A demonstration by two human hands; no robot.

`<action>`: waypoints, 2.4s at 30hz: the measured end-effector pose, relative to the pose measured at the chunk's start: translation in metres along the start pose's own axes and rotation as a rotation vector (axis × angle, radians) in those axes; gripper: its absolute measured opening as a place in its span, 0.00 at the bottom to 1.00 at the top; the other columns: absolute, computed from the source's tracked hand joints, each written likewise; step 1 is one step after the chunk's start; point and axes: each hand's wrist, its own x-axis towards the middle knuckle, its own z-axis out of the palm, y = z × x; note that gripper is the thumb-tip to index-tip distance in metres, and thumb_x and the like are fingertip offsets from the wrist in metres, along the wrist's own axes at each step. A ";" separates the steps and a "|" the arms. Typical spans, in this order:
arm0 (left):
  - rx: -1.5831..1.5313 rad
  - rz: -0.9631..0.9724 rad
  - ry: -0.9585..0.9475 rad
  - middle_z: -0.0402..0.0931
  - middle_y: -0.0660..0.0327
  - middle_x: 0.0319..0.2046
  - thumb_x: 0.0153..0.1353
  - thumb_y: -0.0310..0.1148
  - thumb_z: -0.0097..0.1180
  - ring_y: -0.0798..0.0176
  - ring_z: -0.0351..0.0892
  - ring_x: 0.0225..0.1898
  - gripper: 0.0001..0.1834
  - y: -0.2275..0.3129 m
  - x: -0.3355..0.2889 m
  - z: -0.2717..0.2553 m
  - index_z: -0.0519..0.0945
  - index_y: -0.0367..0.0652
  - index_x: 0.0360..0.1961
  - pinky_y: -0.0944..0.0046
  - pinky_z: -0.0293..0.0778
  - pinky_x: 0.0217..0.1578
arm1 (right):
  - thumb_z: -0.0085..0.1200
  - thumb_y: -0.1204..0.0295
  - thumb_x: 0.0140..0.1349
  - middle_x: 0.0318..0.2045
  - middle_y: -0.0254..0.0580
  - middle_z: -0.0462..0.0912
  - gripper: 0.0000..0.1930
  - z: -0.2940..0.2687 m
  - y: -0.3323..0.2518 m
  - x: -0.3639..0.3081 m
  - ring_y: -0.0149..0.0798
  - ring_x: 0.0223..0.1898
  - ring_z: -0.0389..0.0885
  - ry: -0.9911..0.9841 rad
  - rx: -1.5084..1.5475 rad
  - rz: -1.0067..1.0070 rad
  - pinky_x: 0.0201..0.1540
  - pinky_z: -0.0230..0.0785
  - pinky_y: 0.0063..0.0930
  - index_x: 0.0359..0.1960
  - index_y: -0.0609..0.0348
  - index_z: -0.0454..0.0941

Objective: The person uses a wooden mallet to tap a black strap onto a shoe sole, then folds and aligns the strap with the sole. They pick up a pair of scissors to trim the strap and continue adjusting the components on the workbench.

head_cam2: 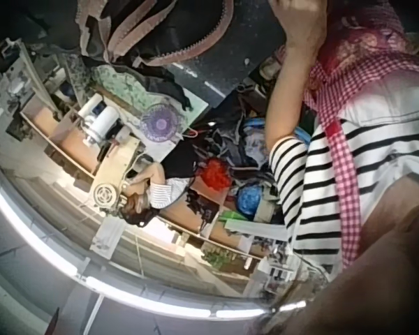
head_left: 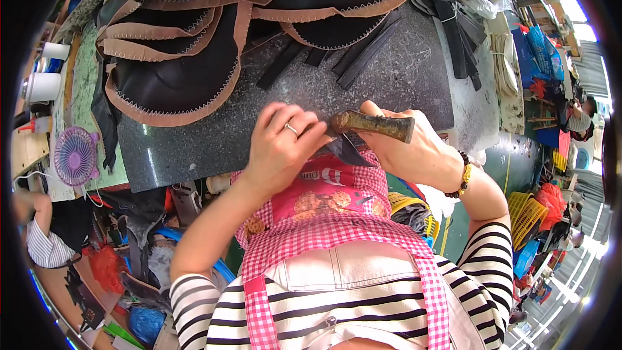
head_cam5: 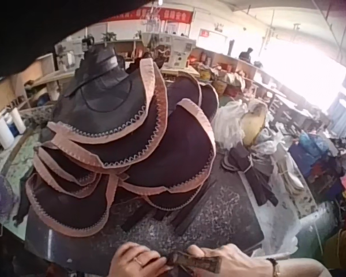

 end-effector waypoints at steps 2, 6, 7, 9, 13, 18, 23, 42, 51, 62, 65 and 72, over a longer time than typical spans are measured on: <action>-0.046 -0.127 0.068 0.79 0.68 0.35 0.49 0.30 0.70 0.59 0.77 0.42 0.09 0.013 -0.007 0.007 0.86 0.44 0.33 0.54 0.69 0.46 | 0.55 0.75 0.60 0.25 0.48 0.79 0.09 0.001 0.001 -0.002 0.52 0.23 0.81 0.032 0.003 -0.038 0.24 0.72 0.43 0.42 0.60 0.74; 0.031 -0.131 0.111 0.78 0.68 0.36 0.49 0.30 0.69 0.60 0.77 0.42 0.10 0.020 -0.014 0.014 0.85 0.46 0.35 0.54 0.69 0.48 | 0.54 0.75 0.61 0.26 0.50 0.79 0.10 -0.005 0.000 -0.002 0.53 0.23 0.81 0.039 -0.021 -0.100 0.25 0.72 0.43 0.44 0.61 0.75; 0.078 -0.102 0.095 0.78 0.68 0.36 0.50 0.30 0.68 0.61 0.77 0.43 0.10 0.019 -0.014 0.012 0.85 0.46 0.36 0.53 0.69 0.49 | 0.54 0.75 0.61 0.26 0.49 0.79 0.10 -0.007 0.002 0.000 0.53 0.23 0.81 0.049 -0.002 -0.088 0.25 0.72 0.43 0.44 0.61 0.75; 0.146 -0.054 0.066 0.78 0.68 0.37 0.50 0.30 0.67 0.61 0.76 0.43 0.10 0.017 -0.014 0.010 0.85 0.47 0.36 0.52 0.69 0.50 | 0.54 0.75 0.61 0.25 0.49 0.78 0.10 -0.009 0.005 0.004 0.54 0.23 0.81 0.071 0.037 -0.062 0.25 0.73 0.43 0.45 0.61 0.75; 0.178 0.011 0.022 0.77 0.67 0.37 0.50 0.32 0.65 0.61 0.76 0.44 0.10 0.012 -0.011 0.005 0.85 0.49 0.36 0.51 0.69 0.51 | 0.53 0.74 0.62 0.22 0.48 0.78 0.10 -0.002 0.000 0.003 0.54 0.22 0.80 -0.025 -0.029 -0.056 0.24 0.73 0.42 0.44 0.61 0.74; 0.066 0.134 -0.083 0.77 0.67 0.36 0.49 0.33 0.66 0.61 0.76 0.44 0.11 -0.009 0.002 -0.005 0.85 0.49 0.36 0.51 0.69 0.52 | 0.53 0.75 0.60 0.23 0.51 0.80 0.11 -0.006 0.005 0.005 0.55 0.23 0.82 0.024 0.029 -0.106 0.24 0.73 0.45 0.42 0.63 0.68; 0.040 -0.012 0.013 0.78 0.68 0.35 0.47 0.31 0.70 0.60 0.78 0.43 0.11 0.000 -0.003 -0.002 0.85 0.47 0.34 0.52 0.69 0.51 | 0.54 0.76 0.59 0.23 0.50 0.80 0.12 0.003 -0.002 0.000 0.55 0.23 0.82 0.001 -0.041 -0.036 0.24 0.73 0.44 0.43 0.63 0.66; 0.149 0.115 -0.098 0.75 0.65 0.39 0.51 0.35 0.60 0.61 0.74 0.48 0.13 -0.004 -0.007 -0.004 0.83 0.46 0.39 0.43 0.63 0.59 | 0.54 0.74 0.59 0.21 0.49 0.78 0.11 -0.005 0.002 0.008 0.55 0.22 0.81 -0.025 -0.058 -0.122 0.23 0.72 0.46 0.42 0.61 0.68; 0.162 -0.019 0.023 0.77 0.68 0.38 0.51 0.35 0.67 0.63 0.76 0.46 0.11 0.005 -0.013 0.001 0.84 0.47 0.36 0.45 0.64 0.58 | 0.53 0.74 0.60 0.20 0.50 0.79 0.11 -0.002 -0.006 0.007 0.56 0.23 0.81 0.013 -0.022 -0.049 0.23 0.72 0.46 0.40 0.62 0.66; 0.259 -0.066 0.028 0.76 0.65 0.39 0.54 0.31 0.63 0.61 0.76 0.44 0.13 0.029 -0.020 0.007 0.83 0.45 0.41 0.43 0.66 0.56 | 0.54 0.74 0.59 0.21 0.50 0.77 0.11 -0.008 0.000 0.008 0.55 0.24 0.81 -0.044 -0.016 -0.057 0.24 0.72 0.45 0.40 0.62 0.67; 0.278 -0.033 -0.012 0.75 0.63 0.40 0.55 0.32 0.62 0.59 0.76 0.45 0.13 0.029 -0.020 0.004 0.82 0.44 0.42 0.41 0.65 0.56 | 0.53 0.74 0.60 0.22 0.49 0.78 0.13 -0.011 -0.007 0.008 0.53 0.23 0.82 -0.046 -0.002 -0.124 0.24 0.73 0.44 0.46 0.60 0.71; 0.263 -0.022 -0.044 0.75 0.63 0.40 0.55 0.32 0.61 0.59 0.76 0.44 0.14 0.024 -0.018 0.002 0.82 0.44 0.43 0.40 0.65 0.57 | 0.53 0.74 0.60 0.23 0.49 0.80 0.10 -0.018 -0.011 0.012 0.53 0.22 0.82 -0.123 -0.015 -0.060 0.24 0.72 0.45 0.44 0.56 0.73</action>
